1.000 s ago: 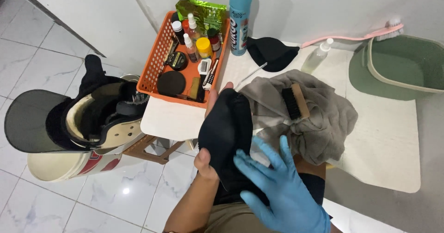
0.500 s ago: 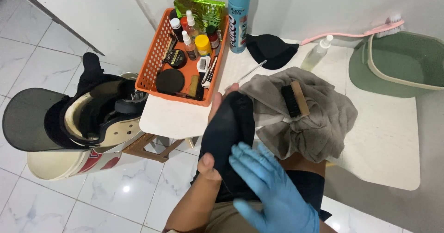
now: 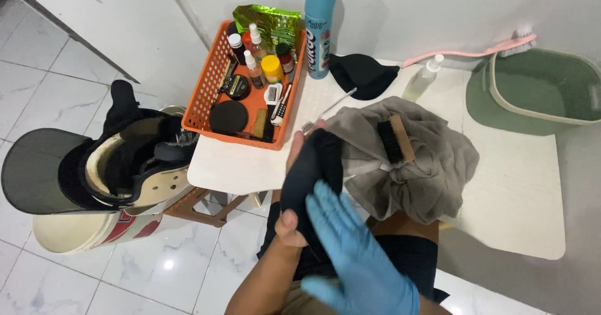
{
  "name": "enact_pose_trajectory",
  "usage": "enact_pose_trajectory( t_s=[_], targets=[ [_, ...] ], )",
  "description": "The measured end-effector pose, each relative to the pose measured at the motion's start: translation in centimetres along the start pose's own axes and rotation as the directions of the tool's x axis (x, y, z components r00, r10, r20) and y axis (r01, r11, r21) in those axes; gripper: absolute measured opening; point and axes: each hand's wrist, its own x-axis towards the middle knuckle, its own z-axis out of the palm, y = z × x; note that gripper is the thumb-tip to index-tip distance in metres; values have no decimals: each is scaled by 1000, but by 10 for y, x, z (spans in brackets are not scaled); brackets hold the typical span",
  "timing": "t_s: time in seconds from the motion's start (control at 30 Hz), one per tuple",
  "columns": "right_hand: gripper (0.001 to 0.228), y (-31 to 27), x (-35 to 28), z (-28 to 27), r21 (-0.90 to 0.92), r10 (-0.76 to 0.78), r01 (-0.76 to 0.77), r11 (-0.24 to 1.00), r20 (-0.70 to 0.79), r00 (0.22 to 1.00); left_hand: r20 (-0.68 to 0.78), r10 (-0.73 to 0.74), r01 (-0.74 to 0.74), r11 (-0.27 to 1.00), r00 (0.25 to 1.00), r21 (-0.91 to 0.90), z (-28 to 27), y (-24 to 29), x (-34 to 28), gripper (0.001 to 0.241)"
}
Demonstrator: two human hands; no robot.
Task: The person cleans a black helmet part using a wooden brush and a cloth. They scrub the surface thoroughly, then use a toothbrush to clean a specific logo area, dipping the brush in water from a nearby basin.
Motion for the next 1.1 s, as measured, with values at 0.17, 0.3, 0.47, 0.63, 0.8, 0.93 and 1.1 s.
enact_pose_trajectory(
  t_s=[0.17,0.3,0.47,0.63,0.8,0.93,1.1],
  targets=[
    [67,2,-23,-12,59,55,-59,997,57,997,-6,37,-37,999,999,31,13,11,-4,99],
    [91,10,-8,-2,97,-20,9,995,119,993,6,71,-71,997,997,40,26,10,-1,97],
    [104,14,19,0,108,-86,99,989,-126,988,41,113,-115,992,993,56,41,5,5,95],
    [104,15,26,-4,131,-66,97,987,-219,974,52,146,-150,985,988,88,63,-1,8,93],
    [96,18,26,-12,145,-7,26,989,-129,992,-351,293,-314,949,889,-4,92,-10,15,96],
    [92,20,22,-18,152,28,-17,988,-73,997,63,52,-50,998,997,-30,11,-11,-15,88],
    [60,19,7,-39,215,334,-329,919,18,943,53,-77,82,990,996,-111,-11,-9,-35,95]
  ],
)
